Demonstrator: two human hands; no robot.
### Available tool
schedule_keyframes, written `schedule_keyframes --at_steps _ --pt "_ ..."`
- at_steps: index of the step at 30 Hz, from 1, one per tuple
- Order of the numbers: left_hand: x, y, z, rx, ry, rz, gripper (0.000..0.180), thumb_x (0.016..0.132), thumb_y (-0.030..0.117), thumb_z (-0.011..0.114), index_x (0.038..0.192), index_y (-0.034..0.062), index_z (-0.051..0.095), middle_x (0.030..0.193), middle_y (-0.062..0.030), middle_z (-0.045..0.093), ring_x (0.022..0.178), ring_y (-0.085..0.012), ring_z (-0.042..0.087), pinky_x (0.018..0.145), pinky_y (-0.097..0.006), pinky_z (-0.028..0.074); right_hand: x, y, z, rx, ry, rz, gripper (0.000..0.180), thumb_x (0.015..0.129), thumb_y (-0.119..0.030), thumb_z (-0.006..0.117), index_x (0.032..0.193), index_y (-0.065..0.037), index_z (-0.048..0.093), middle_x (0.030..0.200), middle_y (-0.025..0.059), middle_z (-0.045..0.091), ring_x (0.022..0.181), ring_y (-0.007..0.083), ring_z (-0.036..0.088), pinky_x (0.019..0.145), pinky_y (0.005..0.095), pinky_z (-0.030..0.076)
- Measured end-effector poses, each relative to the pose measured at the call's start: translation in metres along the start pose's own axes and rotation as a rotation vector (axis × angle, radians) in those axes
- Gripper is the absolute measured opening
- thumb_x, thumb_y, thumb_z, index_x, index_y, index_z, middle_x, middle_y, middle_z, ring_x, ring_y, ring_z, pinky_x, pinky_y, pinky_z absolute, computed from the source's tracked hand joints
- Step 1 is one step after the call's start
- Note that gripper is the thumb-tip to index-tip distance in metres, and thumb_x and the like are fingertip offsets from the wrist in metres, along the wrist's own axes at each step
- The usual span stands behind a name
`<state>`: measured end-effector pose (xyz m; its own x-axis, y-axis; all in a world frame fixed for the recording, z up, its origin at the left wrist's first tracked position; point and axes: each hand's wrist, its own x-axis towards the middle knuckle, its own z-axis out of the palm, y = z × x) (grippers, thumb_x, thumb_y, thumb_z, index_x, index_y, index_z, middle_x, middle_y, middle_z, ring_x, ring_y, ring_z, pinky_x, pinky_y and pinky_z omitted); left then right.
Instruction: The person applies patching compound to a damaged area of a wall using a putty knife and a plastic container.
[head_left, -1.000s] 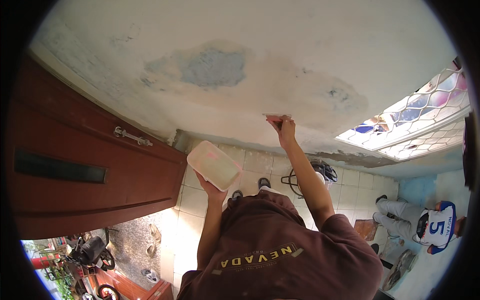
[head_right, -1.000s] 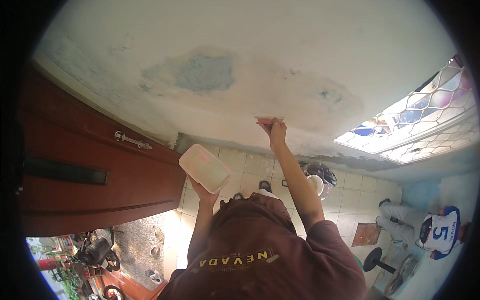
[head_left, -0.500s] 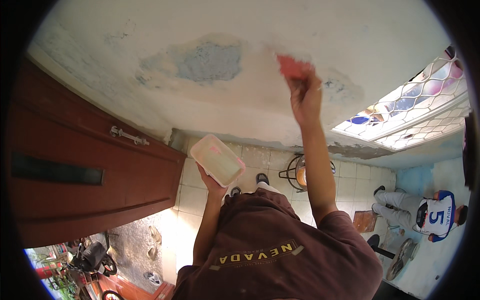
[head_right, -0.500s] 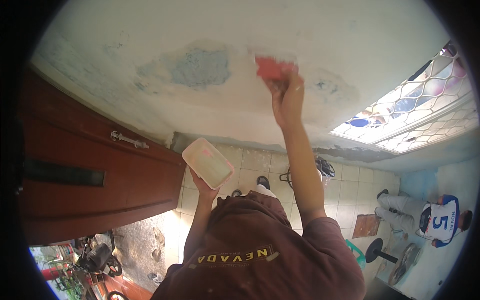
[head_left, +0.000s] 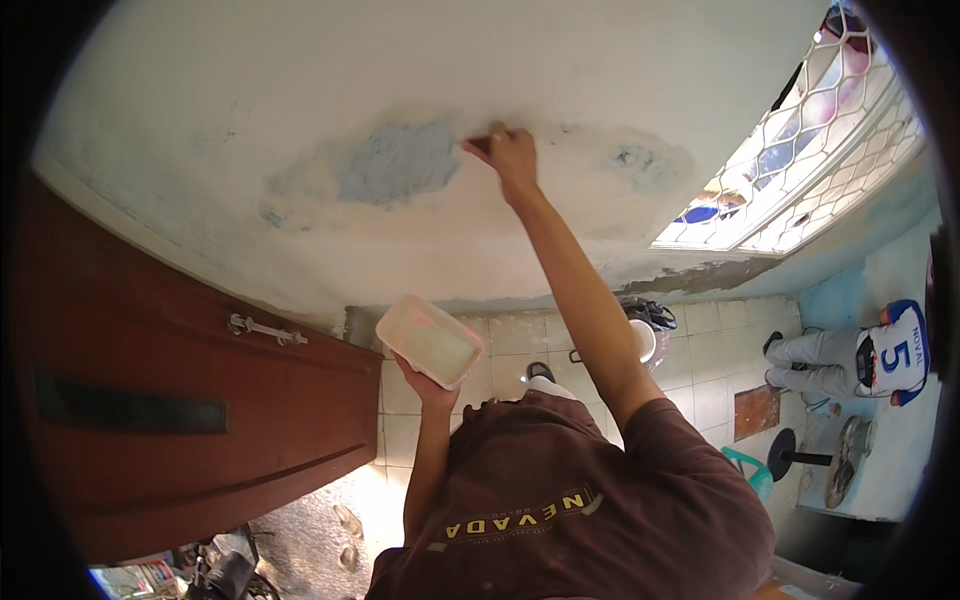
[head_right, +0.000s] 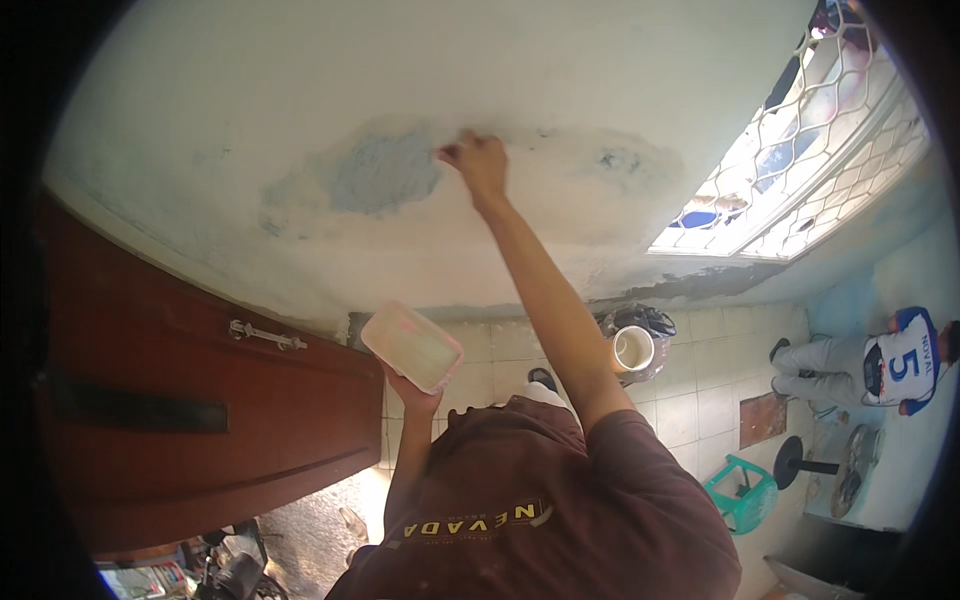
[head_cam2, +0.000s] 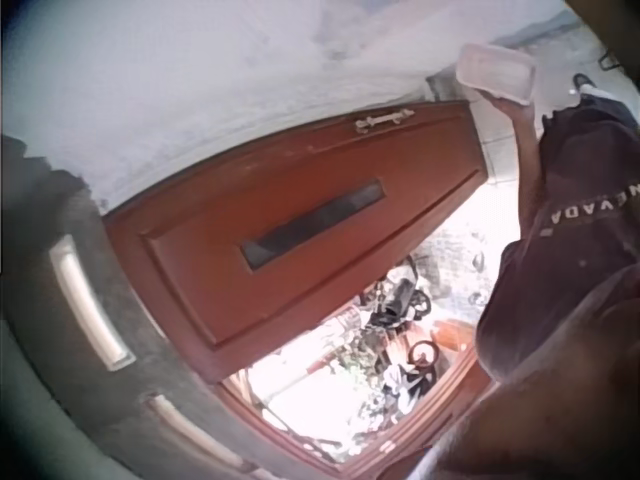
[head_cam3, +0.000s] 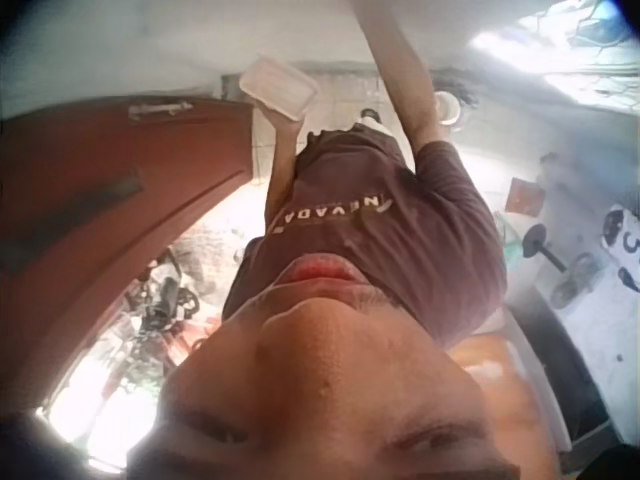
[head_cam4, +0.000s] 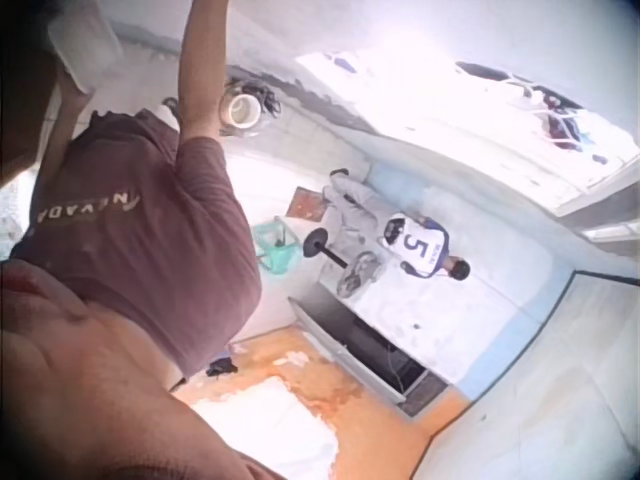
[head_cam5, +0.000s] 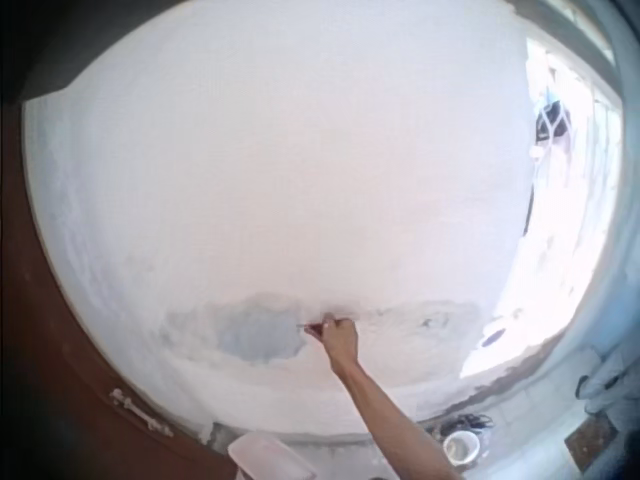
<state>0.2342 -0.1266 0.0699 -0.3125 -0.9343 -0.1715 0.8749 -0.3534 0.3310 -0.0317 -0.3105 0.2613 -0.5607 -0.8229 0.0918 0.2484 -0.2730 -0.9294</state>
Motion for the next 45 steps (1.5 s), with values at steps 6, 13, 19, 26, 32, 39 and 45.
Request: schedule_keyframes --at_steps 6,13,19,26,32,39,45 --pt "-0.001 -0.008 -0.006 -0.029 0.024 -0.102 0.069 0.098 0.068 0.042 0.149 0.0214 0.041 0.144 -0.0032 0.052 0.132 -0.0295 0.053 0.109 -0.055 0.046 -0.064 -0.07 0.046 0.229 -0.114 -0.14 0.03 0.101 -0.015 0.042 0.094 0.008 0.06 0.102 0.0191 0.068 0.098 0.0256 0.07 0.091 0.0361 0.06" --pt "-0.008 0.004 -0.016 -0.013 -0.001 -0.071 0.068 0.098 0.068 0.043 0.149 0.023 0.041 0.144 -0.0015 0.051 0.131 -0.0278 0.053 0.108 -0.054 0.046 -0.064 0.145 -0.104 0.532 0.173 0.574 0.026 0.096 -0.006 0.043 0.107 0.014 0.056 0.109 0.0244 0.065 0.104 0.0326 0.067 0.097 0.0387 0.061" --pt "-0.001 -0.004 -0.001 -0.002 -0.045 -0.079 0.068 0.097 0.068 0.045 0.147 0.0219 0.043 0.142 -0.0023 0.052 0.13 -0.0275 0.053 0.108 -0.054 0.046 0.047 0.117 -0.2 0.651 0.079 0.426 0.033 0.093 0.003 0.036 0.112 0.028 0.045 0.118 0.0363 0.057 0.109 0.042 0.063 0.095 0.0359 0.062" --pt "-0.016 0.01 -0.012 0.018 0.024 -0.104 0.07 0.096 0.071 0.044 0.147 0.0226 0.042 0.141 -0.002 0.052 0.129 -0.0276 0.054 0.108 -0.054 0.047 -0.026 -0.11 -0.042 0.493 -0.136 -0.064 0.035 0.099 -0.005 0.035 0.11 0.022 0.054 0.113 0.0316 0.063 0.108 0.0383 0.065 0.1 0.0396 0.057" --pt "-0.02 0.014 -0.013 -0.001 0.048 -0.066 0.068 0.097 0.07 0.043 0.147 0.0229 0.042 0.139 -0.0018 0.054 0.128 -0.0276 0.055 0.107 -0.055 0.048 -0.06 0.065 -0.093 0.338 -0.154 0.086 0.033 0.105 -0.019 0.041 0.101 0.006 0.062 0.113 0.024 0.069 0.109 0.0288 0.067 0.101 0.0421 0.056" --pt "-0.016 0.023 -0.027 -0.046 0.032 -0.062 0.069 0.097 0.071 0.041 0.147 0.023 0.041 0.14 -0.002 0.053 0.129 -0.0276 0.055 0.107 -0.054 0.048 -0.012 0.162 -0.138 0.386 0.081 0.484 0.031 0.099 -0.007 0.036 0.104 0.019 0.053 0.12 0.0357 0.061 0.112 0.0435 0.063 0.108 0.048 0.053" --pt "-0.018 0.037 -0.028 -0.016 0.072 0.011 0.068 0.097 0.071 0.041 0.147 0.0238 0.042 0.14 -0.0015 0.053 0.128 -0.0273 0.055 0.106 -0.055 0.048 0.023 -0.065 0.012 0.759 -0.197 0.286 0.046 0.094 0.001 0.027 0.126 0.032 0.037 0.136 0.0399 0.046 0.131 0.0514 0.045 0.11 0.0476 0.052"
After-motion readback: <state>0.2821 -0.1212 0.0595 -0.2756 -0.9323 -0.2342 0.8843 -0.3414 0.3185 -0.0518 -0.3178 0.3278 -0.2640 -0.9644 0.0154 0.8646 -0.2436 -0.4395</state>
